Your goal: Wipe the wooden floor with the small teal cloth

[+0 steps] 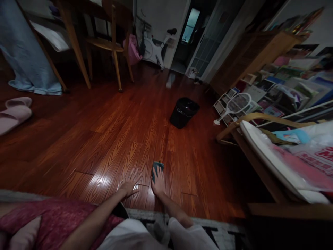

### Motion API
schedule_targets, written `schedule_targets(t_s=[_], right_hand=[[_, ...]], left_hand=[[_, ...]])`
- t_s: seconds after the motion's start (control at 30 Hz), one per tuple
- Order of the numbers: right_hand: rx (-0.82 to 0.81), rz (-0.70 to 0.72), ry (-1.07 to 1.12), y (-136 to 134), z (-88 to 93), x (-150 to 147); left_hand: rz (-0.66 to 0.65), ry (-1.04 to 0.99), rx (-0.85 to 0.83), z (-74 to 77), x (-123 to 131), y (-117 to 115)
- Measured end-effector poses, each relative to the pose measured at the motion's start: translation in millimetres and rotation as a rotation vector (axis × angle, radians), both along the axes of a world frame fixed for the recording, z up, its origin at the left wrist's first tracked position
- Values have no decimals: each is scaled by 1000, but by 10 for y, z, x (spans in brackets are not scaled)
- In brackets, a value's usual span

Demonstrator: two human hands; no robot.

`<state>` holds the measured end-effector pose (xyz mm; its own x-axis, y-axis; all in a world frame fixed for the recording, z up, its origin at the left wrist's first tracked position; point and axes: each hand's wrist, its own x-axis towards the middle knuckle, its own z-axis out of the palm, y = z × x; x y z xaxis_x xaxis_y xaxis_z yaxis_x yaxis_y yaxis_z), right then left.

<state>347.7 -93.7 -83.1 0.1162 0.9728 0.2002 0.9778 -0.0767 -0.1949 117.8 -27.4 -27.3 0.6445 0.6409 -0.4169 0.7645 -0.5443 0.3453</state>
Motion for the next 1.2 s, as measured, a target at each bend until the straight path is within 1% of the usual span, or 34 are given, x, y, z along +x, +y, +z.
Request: schedule_targets(t_s=[0.1, 0.13, 0.17, 0.2, 0.27, 0.33, 0.37, 0.43, 0.5, 0.57, 0.63, 0.7, 0.77, 0.8, 0.87, 0.9, 0.93, 0.97, 1.07, 1.13, 1.17, 1.2], right_hand=[[-32, 193, -30, -251, 1, 192], [-37, 215, -29, -282, -4, 275], [-31, 195, -21, -287, -15, 349], [-10, 126, -7, -270, -31, 408], [53, -107, 34, -188, -65, 465], [84, -327, 74, -77, -90, 446], [78, -404, 90, -22, -96, 418], [51, -505, 111, 66, -101, 343], [42, -547, 115, 111, -115, 244], [54, -505, 102, 101, -154, 108], [49, -404, 73, 29, -211, -67], [17, -305, 31, -103, -266, -241], [-17, -190, -18, -282, -294, -341], [-30, -111, -43, -383, -295, -340], [-49, 46, -85, -584, -279, -226], [-58, 97, -100, -676, -265, -123], [-62, 88, -107, -756, -250, -4], [-62, 23, -109, -818, -236, 119], [-65, -335, -67, -870, -202, 385], [-48, -529, -17, -792, -195, 410], [-31, -581, 7, -730, -198, 375], [-11, -601, 26, -659, -206, 312]], left_hand=[[-38, -1, 29, -45, -76, -5], [-50, -3, 40, -54, -105, -1], [-65, -2, 44, -57, -134, 7], [-80, 2, 44, -53, -162, 17], [-113, 19, 35, -23, -213, 41], [-134, 39, 25, 24, -257, 63], [-136, 47, 20, 49, -278, 72], [-139, 61, -4, 91, -320, 87], [-144, 68, -37, 123, -367, 103], [-147, 72, -72, 150, -419, 121], [-140, 66, -97, 179, -469, 138], [-128, 61, -104, 213, -512, 150], [-123, 67, -85, 245, -548, 156], [-122, 74, -67, 260, -565, 157], [-119, 89, -13, 283, -602, 157], [-123, 91, 21, 292, -621, 155], [-135, 82, 62, 300, -641, 152], [-157, 60, 107, 309, -659, 148], [-270, -58, 236, 352, -692, 121], [-344, -128, 283, 399, -689, 92], [-374, -150, 291, 426, -682, 77], [-398, -164, 291, 452, -673, 61]])
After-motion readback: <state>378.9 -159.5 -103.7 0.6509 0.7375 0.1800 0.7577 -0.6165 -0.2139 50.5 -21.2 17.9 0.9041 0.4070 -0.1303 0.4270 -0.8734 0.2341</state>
